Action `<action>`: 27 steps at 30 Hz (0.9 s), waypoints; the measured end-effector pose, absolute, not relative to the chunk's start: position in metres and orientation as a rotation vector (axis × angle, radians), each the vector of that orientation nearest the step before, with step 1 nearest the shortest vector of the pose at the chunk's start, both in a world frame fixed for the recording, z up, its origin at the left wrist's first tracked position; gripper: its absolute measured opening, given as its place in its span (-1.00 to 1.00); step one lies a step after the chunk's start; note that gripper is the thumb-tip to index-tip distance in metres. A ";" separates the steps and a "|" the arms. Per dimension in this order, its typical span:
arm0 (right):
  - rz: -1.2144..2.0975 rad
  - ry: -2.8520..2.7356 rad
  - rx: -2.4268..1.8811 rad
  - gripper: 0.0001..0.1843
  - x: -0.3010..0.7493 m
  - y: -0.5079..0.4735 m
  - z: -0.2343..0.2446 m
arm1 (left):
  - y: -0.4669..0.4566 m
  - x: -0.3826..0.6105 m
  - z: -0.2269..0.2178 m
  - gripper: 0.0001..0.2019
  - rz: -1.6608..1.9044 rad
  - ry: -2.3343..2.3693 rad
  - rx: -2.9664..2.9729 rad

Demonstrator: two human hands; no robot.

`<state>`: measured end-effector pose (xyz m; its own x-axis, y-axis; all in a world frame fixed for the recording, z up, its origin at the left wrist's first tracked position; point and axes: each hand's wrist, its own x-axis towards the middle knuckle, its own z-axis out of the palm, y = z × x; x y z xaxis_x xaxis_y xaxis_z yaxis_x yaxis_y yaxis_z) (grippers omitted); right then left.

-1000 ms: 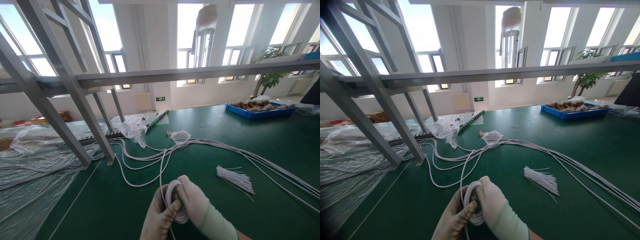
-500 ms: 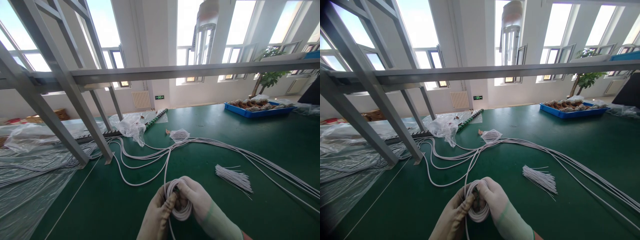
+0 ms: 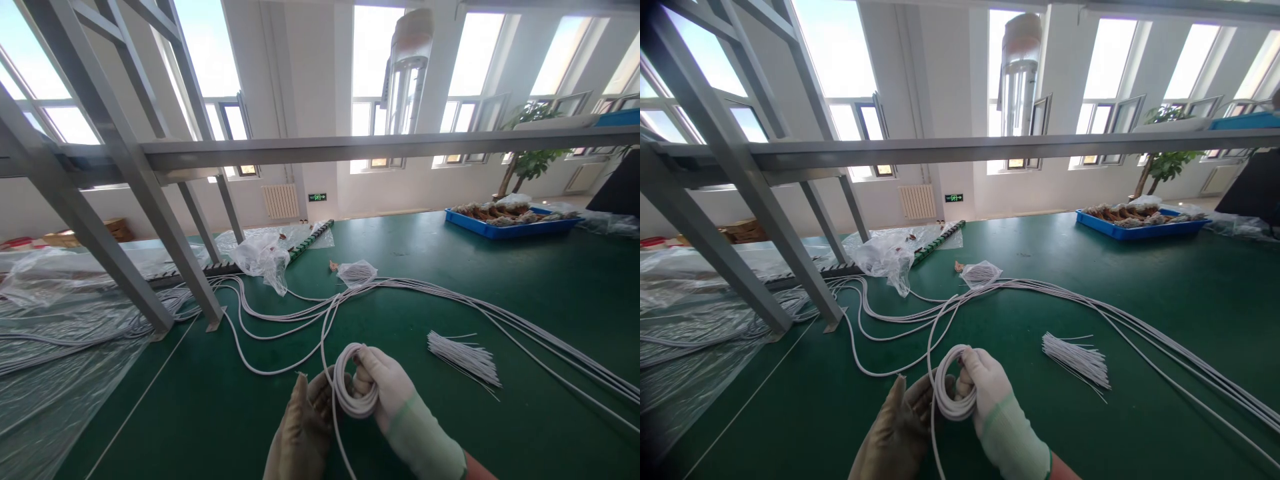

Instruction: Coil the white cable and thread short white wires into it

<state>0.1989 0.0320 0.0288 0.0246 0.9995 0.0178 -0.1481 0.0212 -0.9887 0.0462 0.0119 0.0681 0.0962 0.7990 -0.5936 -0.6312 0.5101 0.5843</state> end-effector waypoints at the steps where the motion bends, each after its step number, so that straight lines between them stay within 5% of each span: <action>1: 1.327 -0.987 -1.060 -0.55 0.200 0.034 0.031 | 0.011 0.046 0.069 -0.36 1.072 1.029 0.213; 12: 1.590 -0.656 -0.867 -0.57 0.196 0.045 0.052 | 0.019 0.040 0.078 -0.38 1.081 0.954 0.211; 18: 1.425 -0.700 -0.686 -0.54 0.180 0.089 0.129 | 0.064 0.023 0.113 -0.61 1.149 0.484 0.457; 22: 1.344 -0.828 -0.683 -0.49 0.171 0.109 0.161 | 0.072 0.018 0.136 -0.45 1.145 0.339 0.834; 27: 1.319 -1.058 -0.952 -0.53 0.170 0.083 0.110 | 0.057 0.020 0.107 -0.29 0.948 0.657 0.893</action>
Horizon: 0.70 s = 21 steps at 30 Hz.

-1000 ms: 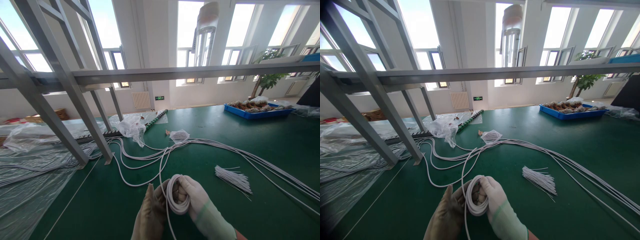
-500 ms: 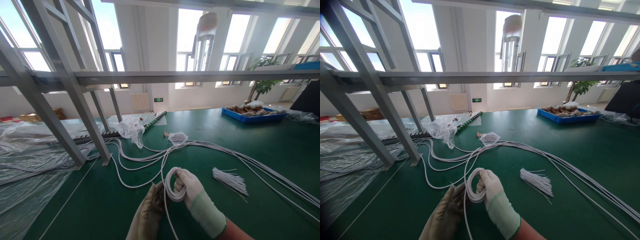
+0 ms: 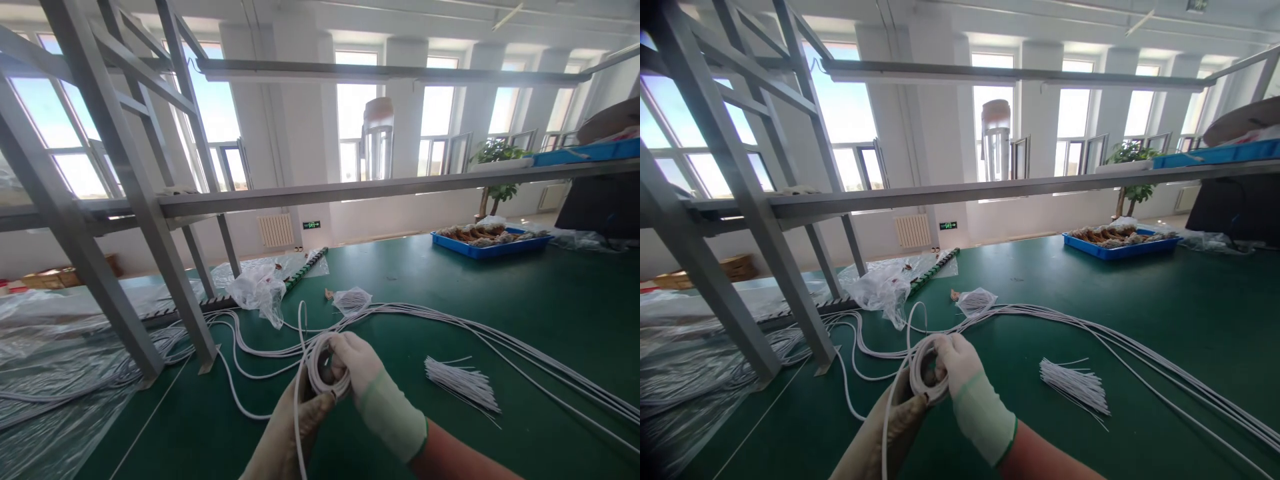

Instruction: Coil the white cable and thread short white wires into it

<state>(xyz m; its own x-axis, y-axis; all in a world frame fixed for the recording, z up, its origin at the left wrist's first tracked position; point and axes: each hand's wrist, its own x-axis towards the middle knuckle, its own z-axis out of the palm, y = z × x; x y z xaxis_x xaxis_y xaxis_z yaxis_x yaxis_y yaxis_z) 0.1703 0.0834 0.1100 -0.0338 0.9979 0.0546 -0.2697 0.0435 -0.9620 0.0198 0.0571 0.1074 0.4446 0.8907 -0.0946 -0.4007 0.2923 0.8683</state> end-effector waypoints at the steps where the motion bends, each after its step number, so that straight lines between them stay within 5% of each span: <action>1: 1.308 -1.110 -1.022 -0.56 0.171 0.076 0.095 | 0.053 0.020 0.099 -0.30 0.921 0.749 0.881; 7: 1.241 -1.408 -1.311 -0.76 0.177 0.043 0.041 | 0.031 0.024 0.076 -0.32 0.841 0.937 0.852; 15: 1.114 -1.710 -1.468 -0.90 0.190 0.022 0.044 | 0.019 0.046 0.056 -0.22 0.869 1.003 0.786; 21: 1.186 -1.776 -1.719 -0.77 0.186 0.014 0.060 | 0.023 0.046 0.026 -0.56 0.967 1.154 0.768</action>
<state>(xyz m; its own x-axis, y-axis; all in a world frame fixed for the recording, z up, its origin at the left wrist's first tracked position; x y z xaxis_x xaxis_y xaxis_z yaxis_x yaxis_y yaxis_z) 0.1861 0.0135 0.0602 -0.1658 0.9489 -0.2686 0.6114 -0.1148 -0.7829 0.0456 0.0233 0.0257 0.1116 0.9153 -0.3870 -0.2212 0.4026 0.8883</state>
